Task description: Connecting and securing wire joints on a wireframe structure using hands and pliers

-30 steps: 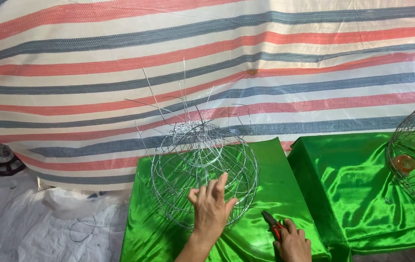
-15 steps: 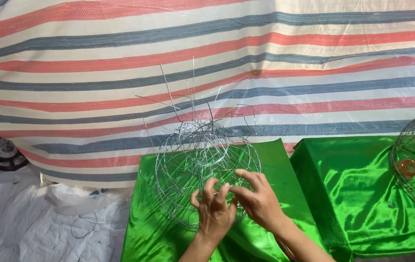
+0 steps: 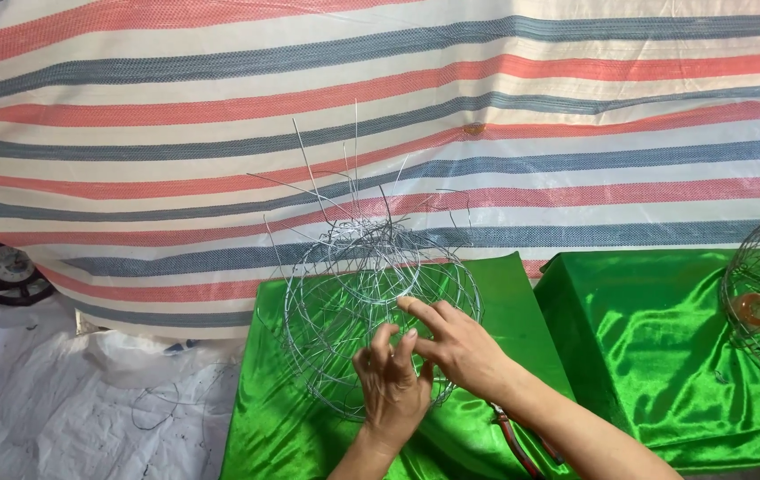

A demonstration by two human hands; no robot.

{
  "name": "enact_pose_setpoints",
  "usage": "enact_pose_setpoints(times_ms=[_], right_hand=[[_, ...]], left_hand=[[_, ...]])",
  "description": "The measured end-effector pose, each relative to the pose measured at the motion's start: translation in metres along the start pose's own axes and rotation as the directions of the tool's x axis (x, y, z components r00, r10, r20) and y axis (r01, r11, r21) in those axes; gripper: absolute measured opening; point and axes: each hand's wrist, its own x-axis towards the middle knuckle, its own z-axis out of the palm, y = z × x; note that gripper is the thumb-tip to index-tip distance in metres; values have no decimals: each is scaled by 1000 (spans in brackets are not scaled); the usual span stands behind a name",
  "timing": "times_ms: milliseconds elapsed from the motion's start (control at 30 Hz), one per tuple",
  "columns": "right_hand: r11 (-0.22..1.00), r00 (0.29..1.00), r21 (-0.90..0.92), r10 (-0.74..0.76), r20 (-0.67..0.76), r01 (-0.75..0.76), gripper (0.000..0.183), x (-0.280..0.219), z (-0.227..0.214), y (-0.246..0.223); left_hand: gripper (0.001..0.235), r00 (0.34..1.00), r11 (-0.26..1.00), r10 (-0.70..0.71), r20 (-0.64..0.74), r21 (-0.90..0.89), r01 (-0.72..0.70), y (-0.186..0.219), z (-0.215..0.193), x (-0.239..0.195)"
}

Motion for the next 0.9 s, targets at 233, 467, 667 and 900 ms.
enact_pose_setpoints(times_ms=[233,467,667,900], right_hand=[[1000,998,13,-16,-53,17,26,0,8,7],[1000,996,13,-18,-93,19,30,-2,8,9],[942,885,289,277,-375,-173,19,-32,7,2],[652,715,566,683,-148,-505,21,-99,67,-17]], left_hand=[[101,999,999,-19,50,-31,21,2,0,5],[104,993,999,-38,112,-28,41,-3,2,3],[92,988,995,-33,149,-86,46,-12,-10,4],[66,954,993,22,299,-116,13,-15,-24,10]])
